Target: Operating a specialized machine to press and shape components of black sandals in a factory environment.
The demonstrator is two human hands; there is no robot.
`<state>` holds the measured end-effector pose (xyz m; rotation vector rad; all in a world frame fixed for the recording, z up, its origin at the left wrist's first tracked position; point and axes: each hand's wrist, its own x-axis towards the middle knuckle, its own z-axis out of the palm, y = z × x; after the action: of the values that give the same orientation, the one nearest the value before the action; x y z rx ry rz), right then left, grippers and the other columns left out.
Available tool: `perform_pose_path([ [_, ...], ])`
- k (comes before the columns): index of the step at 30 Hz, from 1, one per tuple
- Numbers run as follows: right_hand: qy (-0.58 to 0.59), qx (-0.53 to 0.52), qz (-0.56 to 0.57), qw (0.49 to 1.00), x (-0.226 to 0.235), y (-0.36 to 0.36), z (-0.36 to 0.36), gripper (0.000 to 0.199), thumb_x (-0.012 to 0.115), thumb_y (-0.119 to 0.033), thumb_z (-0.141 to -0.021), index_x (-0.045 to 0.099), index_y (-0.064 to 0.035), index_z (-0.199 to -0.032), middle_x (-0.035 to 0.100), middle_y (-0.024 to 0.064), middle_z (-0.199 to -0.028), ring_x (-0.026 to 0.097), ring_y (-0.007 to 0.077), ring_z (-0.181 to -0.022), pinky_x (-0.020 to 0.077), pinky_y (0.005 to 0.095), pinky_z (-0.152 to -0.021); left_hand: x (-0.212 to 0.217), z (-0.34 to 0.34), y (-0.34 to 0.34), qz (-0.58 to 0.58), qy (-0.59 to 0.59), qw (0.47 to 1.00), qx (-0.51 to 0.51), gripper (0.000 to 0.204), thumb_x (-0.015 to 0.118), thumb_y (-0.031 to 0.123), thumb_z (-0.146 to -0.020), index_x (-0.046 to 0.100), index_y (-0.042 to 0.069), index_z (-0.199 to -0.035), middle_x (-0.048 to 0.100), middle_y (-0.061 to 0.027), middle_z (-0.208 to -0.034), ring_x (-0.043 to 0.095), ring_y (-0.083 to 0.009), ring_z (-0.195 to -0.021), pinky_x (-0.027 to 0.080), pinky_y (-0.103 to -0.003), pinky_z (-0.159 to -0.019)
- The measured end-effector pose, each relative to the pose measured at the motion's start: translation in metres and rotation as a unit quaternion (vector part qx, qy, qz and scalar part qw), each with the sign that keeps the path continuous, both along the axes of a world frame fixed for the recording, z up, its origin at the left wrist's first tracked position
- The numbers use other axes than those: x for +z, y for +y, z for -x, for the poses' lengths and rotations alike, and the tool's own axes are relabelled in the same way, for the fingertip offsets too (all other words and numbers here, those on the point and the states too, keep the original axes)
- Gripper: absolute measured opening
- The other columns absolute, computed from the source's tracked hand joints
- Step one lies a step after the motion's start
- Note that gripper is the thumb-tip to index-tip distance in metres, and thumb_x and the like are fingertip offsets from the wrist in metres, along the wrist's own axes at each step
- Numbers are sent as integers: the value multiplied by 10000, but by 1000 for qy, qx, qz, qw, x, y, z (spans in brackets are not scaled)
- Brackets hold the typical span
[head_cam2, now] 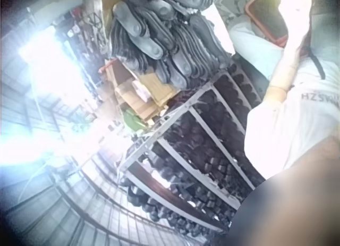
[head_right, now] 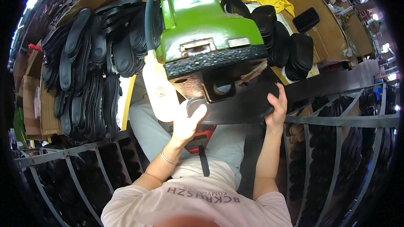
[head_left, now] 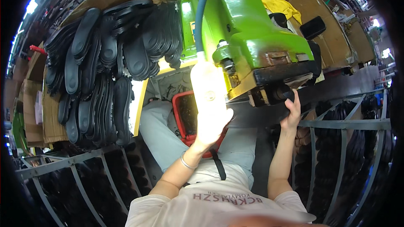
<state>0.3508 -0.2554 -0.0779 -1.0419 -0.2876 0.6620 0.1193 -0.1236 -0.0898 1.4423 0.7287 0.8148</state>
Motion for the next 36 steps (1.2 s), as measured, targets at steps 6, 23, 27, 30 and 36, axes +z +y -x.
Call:
perform_pose_path([
  [6, 49, 80, -62, 994, -15, 43, 20, 600, 565, -22, -760, 372, 13, -1327, 529, 142, -1218, 542, 237, -1109, 436, 340, -958, 14, 44, 32, 29, -44, 998, -38, 273, 681, 65, -794, 616, -59, -1029, 671, -86, -903, 608, -112, -811, 488, -260, -756],
  [23, -55, 67, -56, 995, -19, 67, 91, 529, 538, 50, -705, 486, 15, -1231, 548, 78, -1167, 517, 207, -1103, 383, 346, -990, -16, 119, 21, 29, 3, 999, 36, 281, 667, -134, -709, 643, -60, -980, 678, -109, -900, 645, -145, -810, 527, -257, -730],
  [27, 18, 9, -135, 991, -35, 60, 33, 550, 505, 83, -778, 415, -25, -1310, 543, 88, -1206, 542, 211, -1093, 430, 349, -967, 17, 58, 26, -123, 15, 992, -21, 293, 733, -26, -695, 661, -25, -979, 686, -117, -888, 666, -175, -777, 519, -276, -726],
  [30, -4, 7, -151, 989, -33, 58, 5, 489, 489, 69, -821, 422, -35, -1294, 548, 87, -1190, 545, 214, -1083, 420, 355, -974, 12, 34, 28, -157, 43, 986, -33, 241, 685, 38, -753, 652, -28, -982, 681, -136, -851, 653, -181, -708, 517, -280, -682],
  [36, 39, -13, -118, 992, -40, 53, 6, 554, 507, 67, -771, 402, 1, -1311, 529, 105, -1225, 505, 223, -1136, 374, 355, -1013, 8, 36, 31, -78, 12, 996, -48, 249, 676, 55, -768, 647, -27, -1001, 692, -128, -850, 656, -146, -716, 515, -276, -672],
])
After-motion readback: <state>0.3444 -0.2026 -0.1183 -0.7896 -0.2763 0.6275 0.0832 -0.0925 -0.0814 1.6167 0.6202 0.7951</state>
